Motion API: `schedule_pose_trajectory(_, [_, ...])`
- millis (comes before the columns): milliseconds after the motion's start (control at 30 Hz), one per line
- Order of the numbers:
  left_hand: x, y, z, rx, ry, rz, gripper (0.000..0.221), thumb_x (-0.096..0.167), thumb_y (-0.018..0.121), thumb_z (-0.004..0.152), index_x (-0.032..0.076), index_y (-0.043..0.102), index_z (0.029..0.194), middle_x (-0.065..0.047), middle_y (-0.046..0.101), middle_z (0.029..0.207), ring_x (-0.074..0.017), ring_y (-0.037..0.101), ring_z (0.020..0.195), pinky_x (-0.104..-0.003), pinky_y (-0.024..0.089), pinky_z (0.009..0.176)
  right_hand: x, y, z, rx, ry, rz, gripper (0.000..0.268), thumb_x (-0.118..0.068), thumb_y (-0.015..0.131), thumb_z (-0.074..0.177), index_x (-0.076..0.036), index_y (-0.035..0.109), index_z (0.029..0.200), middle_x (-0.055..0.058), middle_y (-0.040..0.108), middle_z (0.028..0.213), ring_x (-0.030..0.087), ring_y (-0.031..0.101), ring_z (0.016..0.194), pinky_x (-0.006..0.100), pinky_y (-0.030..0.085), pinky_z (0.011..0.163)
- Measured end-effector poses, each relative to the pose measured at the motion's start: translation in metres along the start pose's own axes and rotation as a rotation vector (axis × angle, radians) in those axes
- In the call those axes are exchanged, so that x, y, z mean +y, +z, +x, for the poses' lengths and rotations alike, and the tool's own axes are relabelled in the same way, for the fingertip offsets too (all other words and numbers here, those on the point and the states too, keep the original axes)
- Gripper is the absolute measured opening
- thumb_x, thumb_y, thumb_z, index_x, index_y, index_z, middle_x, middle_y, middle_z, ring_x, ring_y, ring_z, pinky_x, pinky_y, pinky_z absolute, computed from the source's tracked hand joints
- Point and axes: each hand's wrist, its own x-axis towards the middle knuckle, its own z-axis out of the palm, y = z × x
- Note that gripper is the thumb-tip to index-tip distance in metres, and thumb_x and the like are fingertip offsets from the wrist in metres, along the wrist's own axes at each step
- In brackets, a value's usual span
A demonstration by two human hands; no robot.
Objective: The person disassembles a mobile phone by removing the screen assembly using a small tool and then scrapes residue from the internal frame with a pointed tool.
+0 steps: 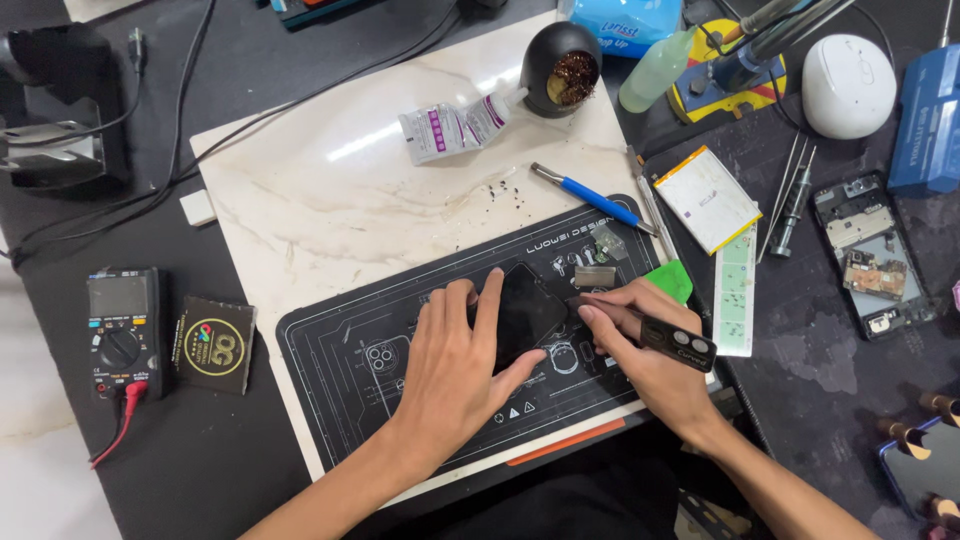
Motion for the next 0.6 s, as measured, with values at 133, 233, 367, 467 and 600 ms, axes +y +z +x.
schedule_pose_trajectory(133, [-0.0018,0.0019,-0.0021,-0.001,0.005,-0.005,0.086,0.043,0.081,0.082,-0.013,0.048,0.139,-0.024,0.051,0.11,-0.034,0.051,0.097,-0.046,0.047,0.083,-0.001,0.0014,0.0015,0.006,0.024,-0.064,0.018,-0.007,0.073,0.09,0.005,0.075,0.104,0.006,0.067,0.086,0.007,0.067,0.066,0.021,0.054,0.055])
schedule_pose_trajectory(233, [-0.0023,0.0035,-0.0027,-0.006,0.001,-0.015,0.086,0.043,0.081,0.083,-0.013,0.048,0.139,-0.025,0.051,0.11,-0.034,0.051,0.097,-0.046,0.047,0.083,-0.0005,0.0007,0.0008,0.006,0.029,-0.087,0.018,-0.008,0.074,0.09,0.005,0.076,0.102,0.006,0.068,0.085,0.007,0.065,0.065,0.021,0.053,0.055])
schedule_pose_trajectory(367, [-0.0021,0.0034,-0.001,0.002,-0.006,-0.016,0.086,0.043,0.081,0.082,-0.012,0.048,0.139,-0.025,0.051,0.11,-0.0343,0.051,0.097,-0.046,0.047,0.083,0.0002,0.0004,0.0034,-0.001,0.03,-0.107,0.019,-0.008,0.074,0.089,0.004,0.076,0.103,0.005,0.069,0.083,0.006,0.065,0.062,0.021,0.053,0.053])
schedule_pose_trajectory(467, [-0.0023,0.0048,-0.0021,-0.003,-0.012,-0.018,0.085,0.043,0.081,0.082,-0.012,0.048,0.139,-0.025,0.051,0.11,-0.0341,0.051,0.098,-0.046,0.047,0.083,0.0022,0.0007,0.0025,-0.005,0.038,-0.066,0.018,-0.007,0.074,0.09,0.004,0.076,0.103,0.006,0.069,0.081,0.006,0.065,0.063,0.021,0.052,0.054])
schedule_pose_trajectory(600, [-0.0037,0.0066,-0.0025,-0.006,-0.018,-0.027,0.085,0.042,0.081,0.081,-0.012,0.048,0.138,-0.025,0.052,0.111,-0.034,0.051,0.099,-0.046,0.047,0.083,0.0016,0.0002,0.0026,-0.007,0.027,-0.063,0.018,-0.006,0.073,0.089,0.005,0.075,0.103,0.005,0.069,0.084,0.006,0.065,0.064,0.021,0.053,0.055])
